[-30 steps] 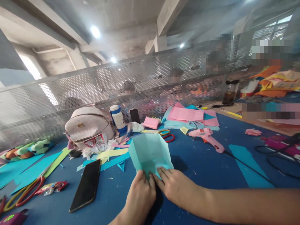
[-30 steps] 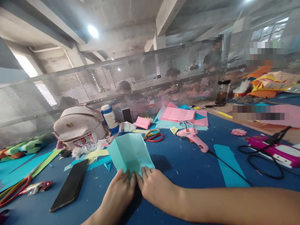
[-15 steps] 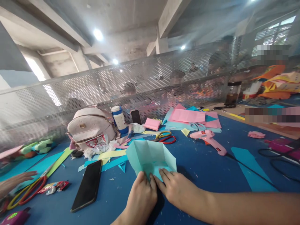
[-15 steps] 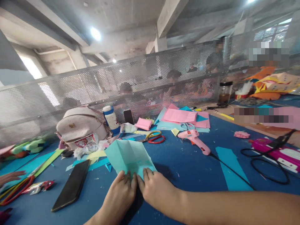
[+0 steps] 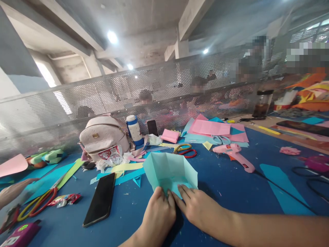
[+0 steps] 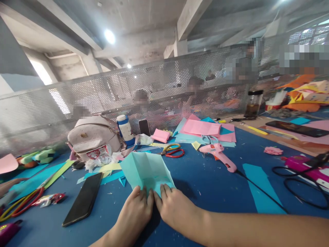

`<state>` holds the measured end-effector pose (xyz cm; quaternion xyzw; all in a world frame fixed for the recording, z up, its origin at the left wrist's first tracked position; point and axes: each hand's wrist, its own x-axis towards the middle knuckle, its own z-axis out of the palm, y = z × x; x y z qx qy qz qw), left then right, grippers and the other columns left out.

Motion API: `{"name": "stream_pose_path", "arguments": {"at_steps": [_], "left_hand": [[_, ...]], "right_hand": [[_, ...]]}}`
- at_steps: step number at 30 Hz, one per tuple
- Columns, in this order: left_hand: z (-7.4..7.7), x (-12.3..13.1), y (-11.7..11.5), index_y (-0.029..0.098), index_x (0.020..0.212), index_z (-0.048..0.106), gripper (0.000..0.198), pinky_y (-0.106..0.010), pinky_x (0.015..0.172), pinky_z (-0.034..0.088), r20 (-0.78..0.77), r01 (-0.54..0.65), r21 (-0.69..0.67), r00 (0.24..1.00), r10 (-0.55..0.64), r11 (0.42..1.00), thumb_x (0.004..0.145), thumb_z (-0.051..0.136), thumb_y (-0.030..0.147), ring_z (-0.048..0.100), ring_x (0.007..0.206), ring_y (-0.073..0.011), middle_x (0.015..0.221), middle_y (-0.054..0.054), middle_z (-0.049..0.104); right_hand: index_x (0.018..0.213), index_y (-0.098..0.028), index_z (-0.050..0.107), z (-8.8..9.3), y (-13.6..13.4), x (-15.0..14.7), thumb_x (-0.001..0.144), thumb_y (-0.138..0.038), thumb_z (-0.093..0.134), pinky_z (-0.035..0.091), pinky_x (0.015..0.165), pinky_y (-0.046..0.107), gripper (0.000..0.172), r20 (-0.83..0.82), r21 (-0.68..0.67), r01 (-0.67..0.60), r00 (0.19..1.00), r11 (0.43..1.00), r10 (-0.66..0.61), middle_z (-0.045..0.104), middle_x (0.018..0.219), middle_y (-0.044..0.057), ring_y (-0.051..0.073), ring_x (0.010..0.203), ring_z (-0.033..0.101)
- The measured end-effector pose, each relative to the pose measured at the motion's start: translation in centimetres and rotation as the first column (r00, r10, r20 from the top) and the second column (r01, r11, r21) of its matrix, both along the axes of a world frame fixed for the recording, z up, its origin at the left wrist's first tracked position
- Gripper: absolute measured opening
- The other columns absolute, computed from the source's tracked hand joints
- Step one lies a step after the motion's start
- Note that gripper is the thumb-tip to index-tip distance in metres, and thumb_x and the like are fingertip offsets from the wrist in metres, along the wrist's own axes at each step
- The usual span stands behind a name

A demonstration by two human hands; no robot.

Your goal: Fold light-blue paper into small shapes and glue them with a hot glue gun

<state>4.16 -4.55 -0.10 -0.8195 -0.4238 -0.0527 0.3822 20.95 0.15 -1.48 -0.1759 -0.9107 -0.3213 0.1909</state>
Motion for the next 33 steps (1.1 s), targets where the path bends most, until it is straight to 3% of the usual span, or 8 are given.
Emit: {"name": "stream_pose_path", "arguments": {"at_steps": [9,17,24,28,33], "left_hand": [[0.3,0.0,0.1,0.004,0.094,0.071,0.025,-0.033,0.069,0.047,0.001,-0.004,0.015,1.0,0.004,1.0,0.07,0.073,0.011,0.063,0.057,-0.017,0.07,-0.009,0.072],[0.2,0.0,0.0,0.005,0.087,0.073,0.021,-0.033,0.069,0.046,0.002,-0.034,0.009,0.999,0.034,0.999,0.069,0.077,0.017,0.061,0.058,-0.0166,0.07,-0.01,0.071],[0.6,0.8,-0.1,0.011,0.073,0.072,0.013,-0.034,0.064,0.043,-0.051,0.045,-0.019,0.998,-0.045,0.999,0.082,0.069,0.021,0.055,0.063,-0.0168,0.064,-0.006,0.063],[0.9,1.7,-0.3,0.011,0.081,0.073,0.014,-0.035,0.068,0.046,-0.054,0.12,-0.026,0.991,-0.121,0.992,0.085,0.062,0.016,0.057,0.067,-0.0179,0.07,-0.008,0.068],[0.5,1.4,0.3,0.007,0.098,0.073,0.021,-0.038,0.084,0.053,0.047,0.124,0.033,0.991,-0.126,0.992,0.083,0.06,0.014,0.068,0.087,-0.0228,0.094,-0.013,0.075]], "right_hand": [[0.113,-0.003,0.063,0.1,0.1,-0.1,0.078,-0.007,0.049,0.053,0.071,0.035,0.039,-0.045,0.004,-0.013,0.999,1.0,0.013,0.07,0.108,0.02,0.027,0.095,0.068],[0.106,0.001,0.066,-1.5,-0.1,0.0,0.07,-0.003,0.046,0.055,0.076,0.04,0.042,-0.026,0.065,0.103,0.994,0.993,-0.101,0.07,0.105,0.023,0.03,0.093,0.068],[0.1,-0.001,0.067,-0.2,0.1,-0.4,0.067,-0.003,0.055,0.055,0.064,0.036,0.035,0.08,0.027,0.114,0.99,0.993,-0.116,0.072,0.094,0.022,0.028,0.08,0.068],[0.093,-0.006,0.069,0.2,0.1,-0.6,0.068,-0.003,0.058,0.054,0.066,0.035,0.027,0.076,-0.003,0.095,0.993,0.995,-0.094,0.072,0.093,0.018,0.027,0.08,0.068],[0.103,-0.002,0.068,-0.1,0.4,-0.3,0.069,-0.004,0.055,0.055,0.079,0.035,0.036,0.001,0.008,0.024,1.0,1.0,-0.024,0.07,0.107,0.02,0.027,0.096,0.067]]}}
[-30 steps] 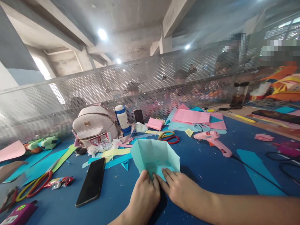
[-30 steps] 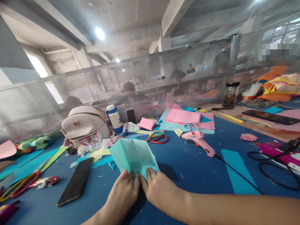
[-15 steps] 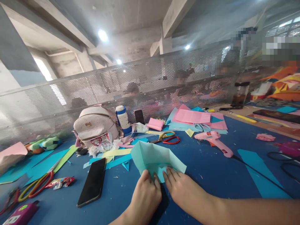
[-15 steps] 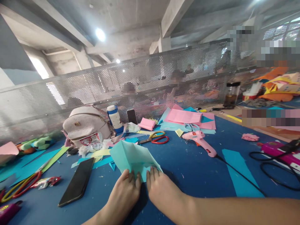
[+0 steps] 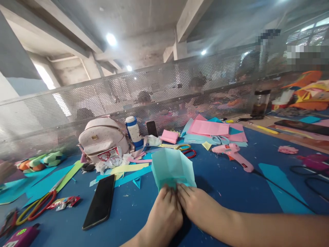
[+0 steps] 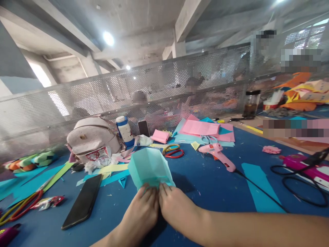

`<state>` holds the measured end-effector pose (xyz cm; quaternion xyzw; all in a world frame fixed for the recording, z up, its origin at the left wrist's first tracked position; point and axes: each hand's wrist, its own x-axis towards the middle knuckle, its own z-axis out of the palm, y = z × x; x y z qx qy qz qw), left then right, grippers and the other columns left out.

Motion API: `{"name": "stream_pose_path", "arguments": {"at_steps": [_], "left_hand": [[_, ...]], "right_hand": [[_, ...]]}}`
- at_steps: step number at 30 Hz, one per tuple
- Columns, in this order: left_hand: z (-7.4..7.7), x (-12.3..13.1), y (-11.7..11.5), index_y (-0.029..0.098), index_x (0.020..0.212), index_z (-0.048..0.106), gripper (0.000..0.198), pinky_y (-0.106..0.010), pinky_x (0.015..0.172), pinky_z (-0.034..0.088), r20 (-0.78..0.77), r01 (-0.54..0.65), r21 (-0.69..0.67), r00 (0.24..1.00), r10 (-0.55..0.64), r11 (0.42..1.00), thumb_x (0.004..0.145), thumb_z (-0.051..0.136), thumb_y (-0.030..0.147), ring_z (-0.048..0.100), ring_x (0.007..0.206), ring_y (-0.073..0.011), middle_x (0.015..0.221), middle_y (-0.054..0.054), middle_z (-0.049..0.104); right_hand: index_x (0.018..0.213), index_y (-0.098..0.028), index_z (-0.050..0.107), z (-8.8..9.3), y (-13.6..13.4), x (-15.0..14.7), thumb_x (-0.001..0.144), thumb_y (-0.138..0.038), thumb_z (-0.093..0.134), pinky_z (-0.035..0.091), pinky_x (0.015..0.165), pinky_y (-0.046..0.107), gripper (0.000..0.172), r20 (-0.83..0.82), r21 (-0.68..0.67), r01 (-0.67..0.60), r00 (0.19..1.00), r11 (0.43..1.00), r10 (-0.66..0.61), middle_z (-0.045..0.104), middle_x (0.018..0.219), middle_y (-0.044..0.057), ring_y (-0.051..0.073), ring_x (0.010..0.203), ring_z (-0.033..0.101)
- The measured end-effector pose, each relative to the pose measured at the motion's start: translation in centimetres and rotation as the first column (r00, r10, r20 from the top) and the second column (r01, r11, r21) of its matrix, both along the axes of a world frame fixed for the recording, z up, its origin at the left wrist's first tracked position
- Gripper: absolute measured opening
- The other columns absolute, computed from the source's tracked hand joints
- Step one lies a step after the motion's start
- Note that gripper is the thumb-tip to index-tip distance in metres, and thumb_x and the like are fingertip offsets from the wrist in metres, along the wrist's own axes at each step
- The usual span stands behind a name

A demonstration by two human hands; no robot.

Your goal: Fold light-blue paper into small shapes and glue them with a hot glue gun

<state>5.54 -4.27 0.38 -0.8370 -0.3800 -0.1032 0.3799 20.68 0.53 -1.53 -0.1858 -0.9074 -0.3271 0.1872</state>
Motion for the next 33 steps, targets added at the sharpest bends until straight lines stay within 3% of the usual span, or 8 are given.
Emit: {"name": "stream_pose_path", "arguments": {"at_steps": [6,12,15,18,22,26,30,33], "left_hand": [[-1.2,-0.4,0.3,0.002,0.111,0.068,0.036,-0.032,0.068,0.059,0.012,-0.1,-0.076,0.995,0.102,0.992,0.079,0.064,0.015,0.072,0.091,-0.0275,0.101,-0.021,0.074],[0.1,-0.2,0.0,0.002,0.113,0.067,0.036,-0.03,0.062,0.059,-0.047,-0.131,-0.155,0.991,0.125,0.979,0.079,0.065,0.011,0.073,0.083,-0.0263,0.089,-0.019,0.074],[0.6,-0.1,-0.2,0.003,0.113,0.067,0.036,-0.032,0.064,0.059,-0.044,-0.144,-0.176,0.989,0.138,0.974,0.078,0.064,0.009,0.072,0.08,-0.0249,0.087,-0.017,0.074],[0.1,-0.1,-0.2,0.003,0.112,0.068,0.035,-0.036,0.072,0.06,-0.001,-0.136,-0.138,0.991,0.137,0.981,0.078,0.064,0.01,0.072,0.087,-0.0267,0.093,-0.018,0.074],[-0.8,-0.3,0.0,0.002,0.114,0.067,0.036,-0.034,0.075,0.061,0.024,-0.096,-0.11,0.995,0.099,0.989,0.079,0.062,0.009,0.071,0.095,-0.0276,0.104,-0.02,0.073],[-0.4,-0.4,0.3,0.003,0.114,0.066,0.037,-0.032,0.073,0.061,0.045,-0.081,-0.167,0.995,0.09,0.983,0.077,0.063,0.006,0.072,0.093,-0.0262,0.103,-0.02,0.073],[0.7,-0.4,0.2,0.006,0.114,0.066,0.038,-0.032,0.072,0.062,0.063,-0.098,-0.279,0.991,0.12,0.955,0.077,0.064,0.007,0.072,0.09,-0.0247,0.103,-0.016,0.073],[0.7,-0.4,-0.1,0.006,0.118,0.064,0.04,-0.032,0.073,0.062,0.038,-0.108,-0.274,0.992,0.123,0.956,0.078,0.065,0.009,0.071,0.091,-0.0251,0.103,-0.016,0.072]], "right_hand": [[0.106,-0.001,0.067,-0.7,0.2,0.1,0.066,-0.004,0.052,0.056,0.076,0.036,0.042,-0.012,0.007,0.02,1.0,1.0,-0.02,0.07,0.107,0.021,0.028,0.095,0.067],[0.103,-0.002,0.069,-1.1,-0.2,-0.1,0.063,-0.002,0.05,0.057,0.076,0.037,0.043,-0.043,0.047,0.033,0.999,0.998,-0.031,0.072,0.103,0.02,0.028,0.091,0.069],[0.104,-0.001,0.069,-0.8,-0.4,-0.2,0.063,-0.003,0.051,0.057,0.08,0.039,0.045,-0.007,0.037,0.051,0.999,0.998,-0.05,0.072,0.104,0.02,0.029,0.092,0.069],[0.105,-0.002,0.069,-0.5,-0.5,-0.1,0.065,-0.003,0.052,0.057,0.079,0.038,0.044,0.017,0.018,0.061,0.998,0.998,-0.061,0.072,0.104,0.019,0.028,0.092,0.069],[0.11,0.0,0.066,-1.0,-0.7,0.1,0.068,-0.006,0.052,0.056,0.082,0.04,0.045,0.013,0.003,0.08,0.997,0.997,-0.08,0.069,0.11,0.022,0.03,0.098,0.067],[0.111,0.002,0.065,-1.4,-0.9,0.2,0.068,-0.006,0.052,0.055,0.085,0.042,0.046,0.04,-0.016,0.091,0.995,0.996,-0.09,0.068,0.112,0.024,0.032,0.101,0.065],[0.109,0.0,0.065,-0.2,-0.6,0.3,0.071,-0.004,0.054,0.056,0.075,0.039,0.04,0.081,-0.069,0.075,0.994,0.995,-0.069,0.069,0.105,0.023,0.03,0.094,0.067],[0.1,-0.007,0.066,1.1,-0.3,0.5,0.071,0.0,0.054,0.054,0.062,0.034,0.033,0.148,-0.173,0.102,0.986,0.98,-0.077,0.071,0.093,0.016,0.025,0.081,0.067]]}}
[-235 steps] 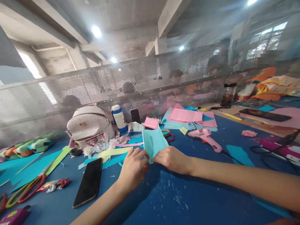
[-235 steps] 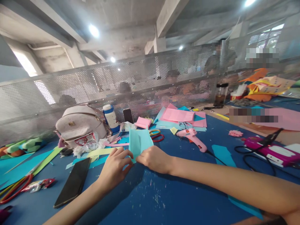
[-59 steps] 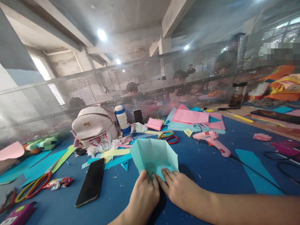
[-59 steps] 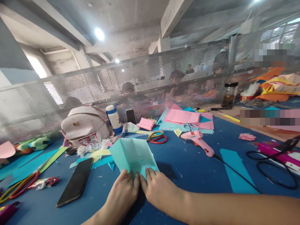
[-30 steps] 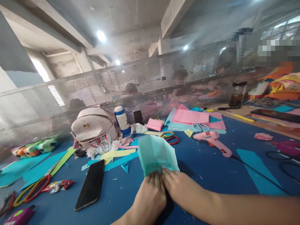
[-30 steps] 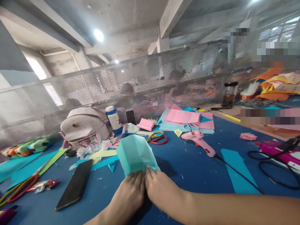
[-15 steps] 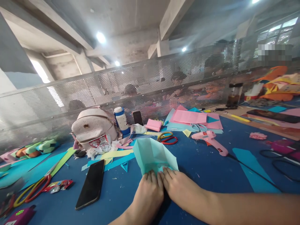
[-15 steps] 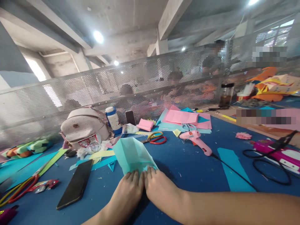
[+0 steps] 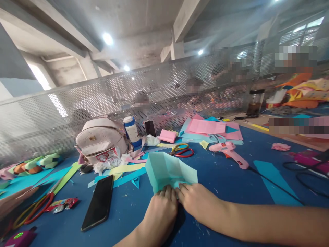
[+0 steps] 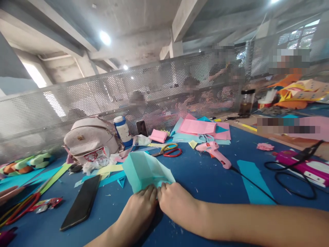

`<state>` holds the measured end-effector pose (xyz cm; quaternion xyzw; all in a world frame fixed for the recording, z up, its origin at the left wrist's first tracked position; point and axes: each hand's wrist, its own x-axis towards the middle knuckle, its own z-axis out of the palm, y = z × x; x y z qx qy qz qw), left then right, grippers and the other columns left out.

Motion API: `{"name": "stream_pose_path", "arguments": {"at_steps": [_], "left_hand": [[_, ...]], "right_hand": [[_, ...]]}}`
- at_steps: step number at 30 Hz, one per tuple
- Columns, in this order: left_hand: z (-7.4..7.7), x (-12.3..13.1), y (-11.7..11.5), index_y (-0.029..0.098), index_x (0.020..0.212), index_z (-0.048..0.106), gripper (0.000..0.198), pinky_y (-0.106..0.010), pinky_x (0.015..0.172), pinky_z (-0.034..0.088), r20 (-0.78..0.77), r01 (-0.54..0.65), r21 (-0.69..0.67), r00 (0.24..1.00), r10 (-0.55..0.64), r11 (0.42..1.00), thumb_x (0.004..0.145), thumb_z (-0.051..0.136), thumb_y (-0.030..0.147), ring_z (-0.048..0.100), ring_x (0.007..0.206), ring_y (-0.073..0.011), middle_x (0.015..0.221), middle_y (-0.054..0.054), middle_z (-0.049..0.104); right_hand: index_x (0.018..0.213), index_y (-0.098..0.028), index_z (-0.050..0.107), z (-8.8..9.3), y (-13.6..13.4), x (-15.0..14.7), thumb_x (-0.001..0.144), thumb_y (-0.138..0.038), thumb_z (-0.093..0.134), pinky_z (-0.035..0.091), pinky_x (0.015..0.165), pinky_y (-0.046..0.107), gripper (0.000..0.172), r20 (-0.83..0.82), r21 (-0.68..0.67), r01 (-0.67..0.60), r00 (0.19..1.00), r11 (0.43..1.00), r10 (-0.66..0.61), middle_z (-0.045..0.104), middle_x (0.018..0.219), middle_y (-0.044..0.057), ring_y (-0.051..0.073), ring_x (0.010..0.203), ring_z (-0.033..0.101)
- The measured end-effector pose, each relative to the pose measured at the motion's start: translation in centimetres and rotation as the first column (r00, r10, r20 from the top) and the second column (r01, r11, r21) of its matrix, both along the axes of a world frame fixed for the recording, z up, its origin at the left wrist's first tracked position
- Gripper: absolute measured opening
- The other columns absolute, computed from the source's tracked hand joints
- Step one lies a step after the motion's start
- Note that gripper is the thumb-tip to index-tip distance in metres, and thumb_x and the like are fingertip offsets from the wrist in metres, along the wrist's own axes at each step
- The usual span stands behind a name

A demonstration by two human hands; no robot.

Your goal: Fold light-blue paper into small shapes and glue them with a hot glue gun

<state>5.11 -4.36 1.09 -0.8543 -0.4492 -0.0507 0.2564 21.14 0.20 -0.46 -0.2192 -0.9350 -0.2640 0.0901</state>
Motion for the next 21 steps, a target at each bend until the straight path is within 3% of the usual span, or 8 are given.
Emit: {"name": "stream_pose_path", "arguments": {"at_steps": [7,15,21], "left_hand": [[-1.5,0.0,-0.1,0.006,0.11,0.069,0.033,-0.031,0.065,0.062,-0.022,-0.053,0.108,0.998,0.055,0.993,0.079,0.069,0.016,0.074,0.086,-0.027,0.1,-0.021,0.073],[-0.5,0.3,-0.4,0.007,0.11,0.069,0.037,-0.031,0.062,0.061,-0.014,-0.062,0.081,0.998,0.063,0.995,0.075,0.075,0.017,0.074,0.083,-0.0259,0.098,-0.019,0.074],[-1.2,-0.1,0.0,0.004,0.111,0.067,0.036,-0.035,0.073,0.062,-0.02,0.011,0.151,1.0,-0.008,0.988,0.076,0.071,0.012,0.073,0.089,-0.0278,0.1,-0.02,0.073]], "right_hand": [[0.097,-0.003,0.065,-0.5,-0.3,0.1,0.071,-0.002,0.054,0.054,0.064,0.039,0.028,0.03,0.042,0.043,0.999,0.998,-0.044,0.068,0.096,0.023,0.03,0.086,0.065],[0.096,-0.006,0.066,0.6,-0.3,0.2,0.07,-0.001,0.054,0.052,0.058,0.035,0.029,0.085,0.034,0.046,0.995,0.998,-0.049,0.069,0.093,0.019,0.028,0.079,0.066],[0.106,0.003,0.065,-1.1,-0.6,0.1,0.066,-0.003,0.052,0.053,0.071,0.041,0.042,-0.067,0.165,0.011,0.998,0.986,0.0,0.068,0.104,0.025,0.032,0.089,0.066]]}}
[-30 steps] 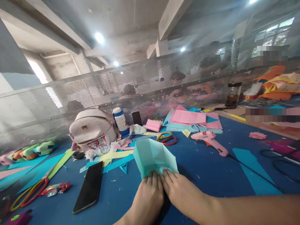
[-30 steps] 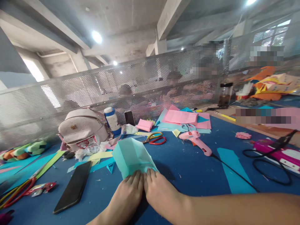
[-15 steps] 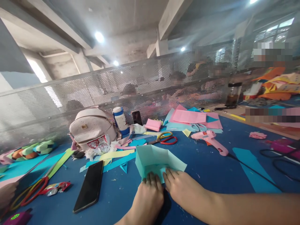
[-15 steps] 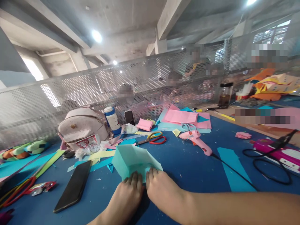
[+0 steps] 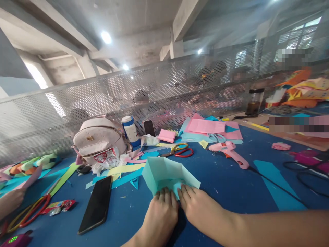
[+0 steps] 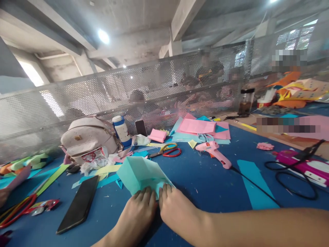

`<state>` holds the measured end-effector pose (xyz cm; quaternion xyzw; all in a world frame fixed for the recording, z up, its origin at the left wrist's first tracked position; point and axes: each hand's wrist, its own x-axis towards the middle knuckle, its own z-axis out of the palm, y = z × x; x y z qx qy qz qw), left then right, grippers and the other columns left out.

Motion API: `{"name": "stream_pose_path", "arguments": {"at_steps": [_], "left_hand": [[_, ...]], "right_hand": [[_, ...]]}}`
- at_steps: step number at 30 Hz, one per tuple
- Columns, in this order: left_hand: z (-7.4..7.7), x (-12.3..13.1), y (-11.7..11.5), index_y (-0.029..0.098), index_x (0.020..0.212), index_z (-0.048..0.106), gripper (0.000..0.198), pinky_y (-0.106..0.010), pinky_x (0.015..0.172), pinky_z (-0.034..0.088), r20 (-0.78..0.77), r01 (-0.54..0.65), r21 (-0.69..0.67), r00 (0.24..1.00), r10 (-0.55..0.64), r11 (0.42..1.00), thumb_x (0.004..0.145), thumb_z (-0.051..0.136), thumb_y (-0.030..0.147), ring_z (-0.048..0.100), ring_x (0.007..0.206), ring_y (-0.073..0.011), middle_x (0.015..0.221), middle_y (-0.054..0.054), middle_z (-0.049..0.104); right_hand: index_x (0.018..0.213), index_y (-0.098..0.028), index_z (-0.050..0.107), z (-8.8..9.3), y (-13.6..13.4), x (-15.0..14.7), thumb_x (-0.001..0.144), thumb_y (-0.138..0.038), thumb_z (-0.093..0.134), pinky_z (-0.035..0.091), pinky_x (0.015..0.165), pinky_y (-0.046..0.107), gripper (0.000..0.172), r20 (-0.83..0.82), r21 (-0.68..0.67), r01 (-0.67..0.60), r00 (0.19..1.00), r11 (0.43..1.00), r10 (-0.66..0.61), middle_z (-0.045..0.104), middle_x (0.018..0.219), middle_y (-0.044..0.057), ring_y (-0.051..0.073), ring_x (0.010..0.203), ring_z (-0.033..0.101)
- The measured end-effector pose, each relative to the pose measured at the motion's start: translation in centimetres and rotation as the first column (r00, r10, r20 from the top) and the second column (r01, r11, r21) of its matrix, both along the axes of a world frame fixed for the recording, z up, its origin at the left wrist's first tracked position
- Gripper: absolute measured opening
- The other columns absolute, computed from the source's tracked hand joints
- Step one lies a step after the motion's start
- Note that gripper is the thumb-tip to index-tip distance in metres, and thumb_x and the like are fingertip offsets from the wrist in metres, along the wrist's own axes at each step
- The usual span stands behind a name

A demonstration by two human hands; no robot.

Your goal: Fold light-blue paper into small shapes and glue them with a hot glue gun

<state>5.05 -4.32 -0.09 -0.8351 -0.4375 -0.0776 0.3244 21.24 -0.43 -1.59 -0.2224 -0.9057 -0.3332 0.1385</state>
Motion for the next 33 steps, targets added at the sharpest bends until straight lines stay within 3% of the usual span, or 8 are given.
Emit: {"name": "stream_pose_path", "arguments": {"at_steps": [4,8,11,15,19,24,33], "left_hand": [[0.0,-0.2,0.3,0.005,0.115,0.065,0.036,-0.035,0.078,0.061,0.006,0.041,-0.04,0.999,-0.041,0.998,0.079,0.065,0.009,0.071,0.095,-0.0272,0.106,-0.018,0.071],[1.1,0.0,0.1,0.008,0.116,0.063,0.033,-0.032,0.069,0.061,0.014,-0.012,-0.175,1.0,0.015,0.985,0.083,0.061,0.008,0.071,0.087,-0.0235,0.102,-0.013,0.07],[2.2,0.1,-0.1,0.011,0.11,0.063,0.027,-0.031,0.066,0.061,0.011,-0.024,-0.25,1.0,0.028,0.968,0.084,0.059,0.006,0.069,0.082,-0.0215,0.094,-0.009,0.068],[2.6,0.2,-0.1,0.012,0.105,0.063,0.021,-0.031,0.067,0.06,0.023,-0.006,-0.205,1.0,0.011,0.979,0.084,0.061,0.009,0.068,0.081,-0.0206,0.093,-0.007,0.067],[1.8,-0.1,0.3,0.012,0.112,0.061,0.026,-0.038,0.086,0.057,0.07,0.05,-0.073,0.997,-0.045,0.996,0.086,0.061,0.015,0.063,0.104,-0.0255,0.112,-0.011,0.064],[1.4,-0.3,0.6,0.013,0.124,0.056,0.037,-0.043,0.098,0.051,0.107,0.042,0.002,0.993,-0.042,0.999,0.087,0.057,0.016,0.053,0.122,-0.029,0.13,-0.015,0.055],[1.8,-0.1,0.4,0.014,0.129,0.052,0.042,-0.044,0.098,0.05,0.107,-0.002,-0.077,0.994,0.01,0.997,0.088,0.052,0.011,0.057,0.113,-0.0248,0.116,-0.01,0.06]], "right_hand": [[0.105,0.003,0.065,0.0,0.1,0.0,0.068,-0.005,0.051,0.051,0.074,0.042,0.04,0.001,0.004,-0.004,1.0,1.0,0.004,0.068,0.104,0.025,0.032,0.091,0.065],[0.087,-0.009,0.064,1.7,0.4,0.1,0.069,0.0,0.053,0.047,0.056,0.035,0.024,0.118,-0.122,0.051,0.992,0.991,-0.036,0.067,0.082,0.013,0.025,0.071,0.062],[0.079,-0.014,0.06,2.6,0.4,0.2,0.068,0.002,0.053,0.042,0.05,0.032,0.021,0.155,-0.164,0.069,0.987,0.984,-0.043,0.062,0.073,0.007,0.022,0.063,0.058],[0.081,-0.013,0.058,2.4,0.2,0.0,0.07,0.002,0.051,0.039,0.051,0.033,0.02,0.16,-0.102,0.059,0.986,0.993,-0.042,0.062,0.075,0.009,0.023,0.064,0.058],[0.086,-0.01,0.06,1.5,0.3,-0.1,0.074,-0.003,0.051,0.041,0.056,0.034,0.017,0.124,-0.037,0.027,0.992,0.999,-0.022,0.064,0.076,0.011,0.023,0.066,0.058],[0.1,-0.002,0.063,0.9,0.3,-0.1,0.076,-0.008,0.052,0.044,0.064,0.037,0.027,0.095,0.002,-0.003,0.995,1.0,0.003,0.068,0.089,0.018,0.025,0.073,0.06],[0.092,-0.006,0.063,1.1,0.1,0.0,0.075,-0.005,0.049,0.042,0.06,0.036,0.022,0.164,-0.026,0.032,0.986,0.999,-0.028,0.066,0.083,0.016,0.024,0.07,0.058]]}}
